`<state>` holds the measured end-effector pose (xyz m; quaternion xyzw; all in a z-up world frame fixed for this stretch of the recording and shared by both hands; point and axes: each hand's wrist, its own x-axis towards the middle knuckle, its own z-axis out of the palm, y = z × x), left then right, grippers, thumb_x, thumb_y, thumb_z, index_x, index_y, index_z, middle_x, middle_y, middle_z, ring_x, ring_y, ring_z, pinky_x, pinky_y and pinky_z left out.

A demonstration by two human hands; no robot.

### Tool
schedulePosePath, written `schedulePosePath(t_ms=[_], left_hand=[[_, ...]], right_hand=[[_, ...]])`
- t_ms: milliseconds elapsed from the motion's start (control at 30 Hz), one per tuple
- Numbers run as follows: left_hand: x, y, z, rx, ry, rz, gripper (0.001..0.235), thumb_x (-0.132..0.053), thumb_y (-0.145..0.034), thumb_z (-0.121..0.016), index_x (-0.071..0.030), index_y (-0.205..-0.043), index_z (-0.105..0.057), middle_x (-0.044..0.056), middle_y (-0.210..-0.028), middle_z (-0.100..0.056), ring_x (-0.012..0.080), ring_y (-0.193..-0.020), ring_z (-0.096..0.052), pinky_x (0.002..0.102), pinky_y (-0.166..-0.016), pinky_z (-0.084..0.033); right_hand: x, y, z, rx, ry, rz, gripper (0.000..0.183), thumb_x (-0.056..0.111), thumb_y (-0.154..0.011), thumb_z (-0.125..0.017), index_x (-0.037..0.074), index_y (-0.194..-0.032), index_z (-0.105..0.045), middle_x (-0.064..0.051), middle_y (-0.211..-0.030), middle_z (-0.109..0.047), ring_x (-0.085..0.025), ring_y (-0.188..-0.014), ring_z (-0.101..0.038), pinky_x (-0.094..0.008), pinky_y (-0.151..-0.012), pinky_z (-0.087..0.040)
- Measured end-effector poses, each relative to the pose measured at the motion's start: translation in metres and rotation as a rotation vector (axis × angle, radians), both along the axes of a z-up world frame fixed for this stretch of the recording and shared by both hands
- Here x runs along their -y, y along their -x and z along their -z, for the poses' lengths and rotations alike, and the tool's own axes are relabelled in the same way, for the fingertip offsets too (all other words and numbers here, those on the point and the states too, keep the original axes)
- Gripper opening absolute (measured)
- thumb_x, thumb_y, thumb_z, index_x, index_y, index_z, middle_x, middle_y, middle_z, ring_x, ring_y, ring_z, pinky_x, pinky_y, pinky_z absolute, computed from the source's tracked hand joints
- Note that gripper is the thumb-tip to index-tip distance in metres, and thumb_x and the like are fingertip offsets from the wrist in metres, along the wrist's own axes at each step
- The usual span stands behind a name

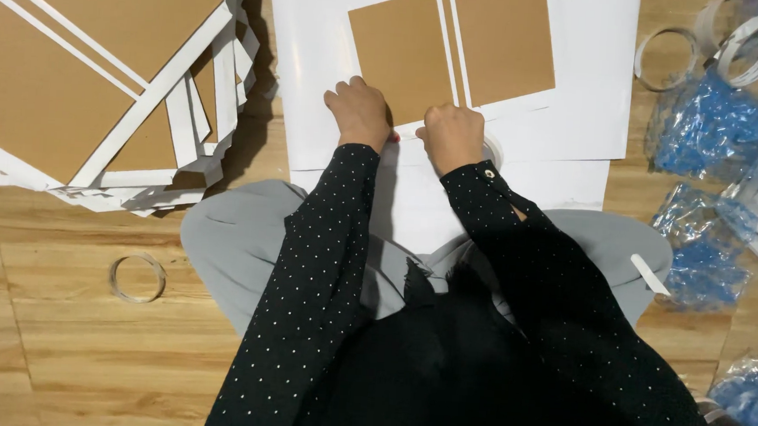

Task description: Applying double-sided tape to cardboard sheets in a finishing area.

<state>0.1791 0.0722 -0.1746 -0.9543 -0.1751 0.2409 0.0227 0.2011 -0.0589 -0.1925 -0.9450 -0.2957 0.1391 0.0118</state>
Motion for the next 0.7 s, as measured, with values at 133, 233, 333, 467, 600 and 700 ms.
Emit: schedulePosePath(t_ms=[133, 233, 333, 467, 600, 700], left_hand=[[0.000, -0.002, 0.000, -0.030, -0.013, 0.011, 0.036, -0.029, -0.069, -0.070, -0.010, -0.098, -0.062, 0.003, -0.087, -0.051, 0.0224, -0.078, -0.049, 0.040, -0.064, -0.033], [0.001, -0.005, -0.005, -0.036, -0.025, 0.039, 0.031, -0.023, -0.068, -0.069, -0.009, -0.095, -0.063, 0.003, -0.082, -0.051, 0.0222, -0.073, -0.049, 0.038, -0.062, -0.032], [0.003, -0.002, -0.023, -0.059, -0.026, 0.043, 0.027, -0.017, -0.070, -0.063, -0.008, -0.095, -0.063, 0.004, -0.082, -0.051, 0.0218, -0.073, -0.048, 0.038, -0.060, -0.031], [0.002, -0.004, -0.023, -0.076, -0.016, 0.042, 0.027, -0.017, -0.070, -0.065, -0.008, -0.095, -0.063, 0.004, -0.081, -0.051, 0.0216, -0.072, -0.047, 0.037, -0.060, -0.031], [0.002, -0.006, -0.022, -0.078, -0.012, 0.050, 0.028, -0.018, -0.069, -0.067, -0.007, -0.095, -0.063, 0.004, -0.080, -0.051, 0.0212, -0.071, -0.047, 0.037, -0.060, -0.031], [-0.005, -0.016, 0.039, -0.225, -0.064, -0.002, 0.073, -0.073, -0.047, -0.073, -0.023, -0.098, -0.059, -0.002, -0.093, -0.049, 0.0169, -0.086, -0.044, 0.031, -0.066, -0.031]], right_hand=[[0.023, -0.014, -0.056, -0.011, 0.011, 0.098, 0.036, 0.035, -0.070, -0.075, 0.002, -0.079, -0.066, -0.015, -0.068, -0.064, -0.034, -0.073, -0.065, -0.046, -0.065, -0.051], [0.052, -0.034, -0.073, -0.210, -0.169, 0.113, 0.035, 0.032, -0.071, -0.073, -0.002, -0.077, -0.067, -0.021, -0.076, -0.066, -0.042, -0.084, -0.061, -0.050, -0.073, -0.047], [0.080, -0.052, -0.043, -0.247, -0.216, 0.115, 0.034, 0.039, -0.070, -0.074, 0.006, -0.071, -0.068, -0.015, -0.070, -0.065, -0.039, -0.078, -0.062, -0.044, -0.066, -0.047], [0.099, -0.068, -0.036, -0.314, -0.234, 0.147, 0.027, 0.037, -0.070, -0.075, 0.011, -0.075, -0.069, -0.013, -0.073, -0.066, -0.037, -0.080, -0.062, -0.043, -0.068, -0.046], [0.117, -0.086, -0.039, -0.308, -0.191, 0.171, 0.019, 0.032, -0.071, -0.075, 0.015, -0.077, -0.070, -0.010, -0.075, -0.067, -0.035, -0.081, -0.063, -0.041, -0.068, -0.046], [0.139, -0.105, -0.033, -0.316, -0.145, 0.176, 0.024, 0.037, -0.069, -0.079, 0.015, -0.072, -0.070, 0.002, -0.074, -0.065, -0.015, -0.068, -0.055, -0.032, -0.056, -0.041]])
